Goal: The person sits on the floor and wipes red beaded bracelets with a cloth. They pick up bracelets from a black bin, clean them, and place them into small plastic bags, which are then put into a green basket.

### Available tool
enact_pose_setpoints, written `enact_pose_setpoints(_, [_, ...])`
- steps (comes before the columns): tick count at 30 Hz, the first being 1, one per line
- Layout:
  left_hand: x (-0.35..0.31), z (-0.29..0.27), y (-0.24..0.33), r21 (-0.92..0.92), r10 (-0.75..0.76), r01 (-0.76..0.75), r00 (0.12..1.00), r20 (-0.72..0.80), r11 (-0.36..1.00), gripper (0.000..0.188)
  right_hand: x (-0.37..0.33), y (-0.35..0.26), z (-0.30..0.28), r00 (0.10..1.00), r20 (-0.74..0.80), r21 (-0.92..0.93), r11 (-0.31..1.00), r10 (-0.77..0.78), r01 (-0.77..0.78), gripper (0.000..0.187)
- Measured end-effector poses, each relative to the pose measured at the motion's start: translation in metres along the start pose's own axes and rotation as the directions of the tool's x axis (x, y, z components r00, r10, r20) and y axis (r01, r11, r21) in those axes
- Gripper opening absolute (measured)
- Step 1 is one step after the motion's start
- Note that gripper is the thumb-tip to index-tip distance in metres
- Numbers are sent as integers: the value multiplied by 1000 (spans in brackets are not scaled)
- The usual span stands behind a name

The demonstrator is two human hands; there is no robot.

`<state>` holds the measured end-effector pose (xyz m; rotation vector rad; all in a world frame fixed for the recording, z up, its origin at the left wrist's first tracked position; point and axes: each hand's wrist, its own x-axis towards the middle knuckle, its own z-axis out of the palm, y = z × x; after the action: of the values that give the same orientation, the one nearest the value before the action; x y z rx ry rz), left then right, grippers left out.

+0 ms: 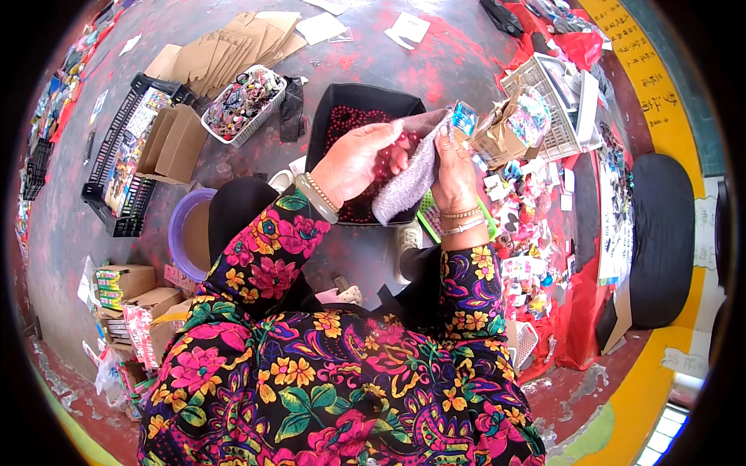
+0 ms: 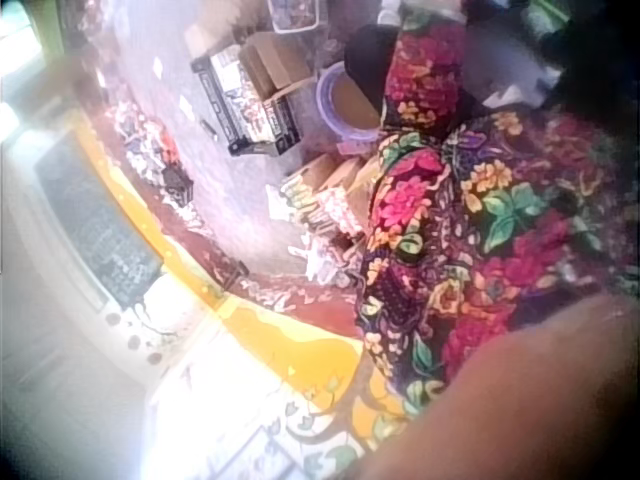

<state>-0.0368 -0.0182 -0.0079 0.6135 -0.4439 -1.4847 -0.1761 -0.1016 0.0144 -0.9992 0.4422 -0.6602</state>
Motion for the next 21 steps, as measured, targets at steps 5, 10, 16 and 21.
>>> enact_pose_setpoints(5, [0, 6, 0, 34, 43, -41, 998, -47, 999, 27, -3, 3, -6, 996, 54, -243, 966, -77, 88, 15])
enact_pose_setpoints(10, [-3, 7, 5, 101, -56, 61, 997, -54, 993, 22, 1, 5, -5, 989, 140, -222, 972, -49, 79, 15])
enact_pose_setpoints(16, [-1, 7, 0, 157, -54, 72, 992, -117, 985, 22, 0, 4, -9, 999, -41, -420, 908, -22, 3, 21])
enact_pose_setpoints(21, [1, 1, 3, -50, 6, -10, 997, -79, 999, 24, 1, 6, -14, 999, -39, -273, 961, 26, -36, 20])
